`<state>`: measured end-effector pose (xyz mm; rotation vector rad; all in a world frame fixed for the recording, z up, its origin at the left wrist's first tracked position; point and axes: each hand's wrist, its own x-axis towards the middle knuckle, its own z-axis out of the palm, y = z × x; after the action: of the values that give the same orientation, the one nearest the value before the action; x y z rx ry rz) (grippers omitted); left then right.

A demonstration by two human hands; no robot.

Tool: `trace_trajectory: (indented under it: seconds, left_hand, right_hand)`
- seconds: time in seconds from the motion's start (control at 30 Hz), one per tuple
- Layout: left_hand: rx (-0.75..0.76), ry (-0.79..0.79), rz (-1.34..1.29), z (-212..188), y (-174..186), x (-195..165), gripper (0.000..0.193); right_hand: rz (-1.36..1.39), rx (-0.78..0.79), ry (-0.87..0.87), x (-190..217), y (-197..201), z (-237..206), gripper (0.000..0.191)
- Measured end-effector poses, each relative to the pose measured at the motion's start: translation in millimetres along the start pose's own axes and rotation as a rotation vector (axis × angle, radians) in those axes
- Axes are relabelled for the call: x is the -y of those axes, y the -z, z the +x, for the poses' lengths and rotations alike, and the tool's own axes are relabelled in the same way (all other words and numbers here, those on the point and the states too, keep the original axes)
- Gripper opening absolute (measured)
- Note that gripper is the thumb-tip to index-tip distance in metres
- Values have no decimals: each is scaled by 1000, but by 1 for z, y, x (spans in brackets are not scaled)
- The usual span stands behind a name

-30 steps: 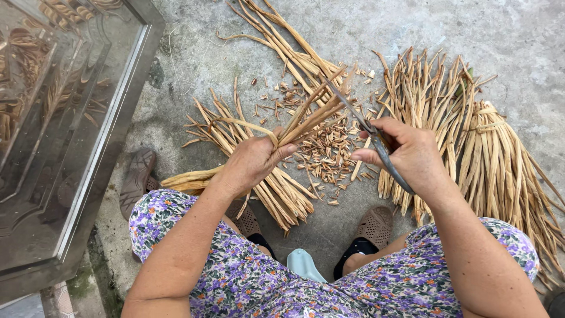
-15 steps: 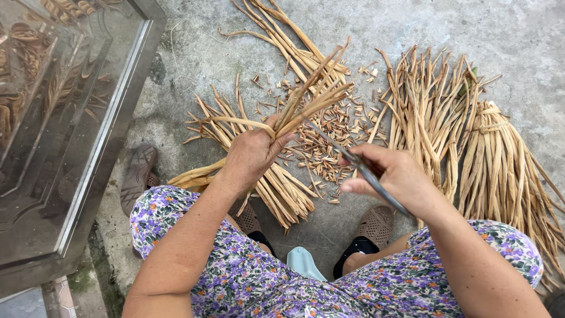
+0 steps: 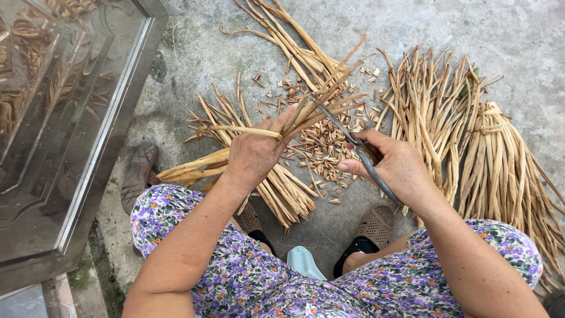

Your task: The person sits on a low stool and uses shears to trim the ends of dried sticks. They hold a bundle of sticks in one hand and cut the tips with the shears in the other, dropping the trimmed pieces onto the floor.

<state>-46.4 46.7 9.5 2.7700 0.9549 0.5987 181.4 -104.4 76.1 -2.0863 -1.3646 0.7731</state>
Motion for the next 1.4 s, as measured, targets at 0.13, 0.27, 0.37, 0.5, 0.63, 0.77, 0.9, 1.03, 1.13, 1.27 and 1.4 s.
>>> trace_trajectory:
  seconds: [0.13,0.27,0.37,0.5,0.63,0.77,0.9,1.03,1.13,1.27,1.4]
  left_hand:
    - [-23,-14,-18,-1,-3,0,67]
    - [-43,0,-67,1,-6,4,64]
    - [-38,17,-35,1,-7,6,66]
    - [-77,-3,24,-1,-7,6,75]
    - [-82,-28,71,-1,-7,3,78]
    - [-77,-63,141,-2,-8,1,81]
    - [-78,-121,175,-8,-11,-5,85]
    - [-36,-130,87,-10,-13,-8,90]
    - [34,-89,-89,-5,-13,-1,79]
    - [163,108,-603,-3,-12,12,55]
    - [123,128,-967,-8,-14,22,40]
  right_hand:
    - [-19,-9,-10,-4,-2,-1,56]
    - [196,-21,112,-11,-3,-2,49]
    - [166,11,13,-12,-1,-4,50]
    - [-7,107,-66,-6,-2,-7,62]
    - [-140,90,-112,1,0,-1,71]
    - [-135,94,-96,0,0,-1,65]
    - [-143,58,-64,-7,-8,0,64]
    - [-56,56,-53,-16,-15,0,52]
    - [107,44,-62,-22,-5,5,44]
    - [294,-78,-202,-30,24,5,37]
    - [371,-110,-104,-36,41,8,36]
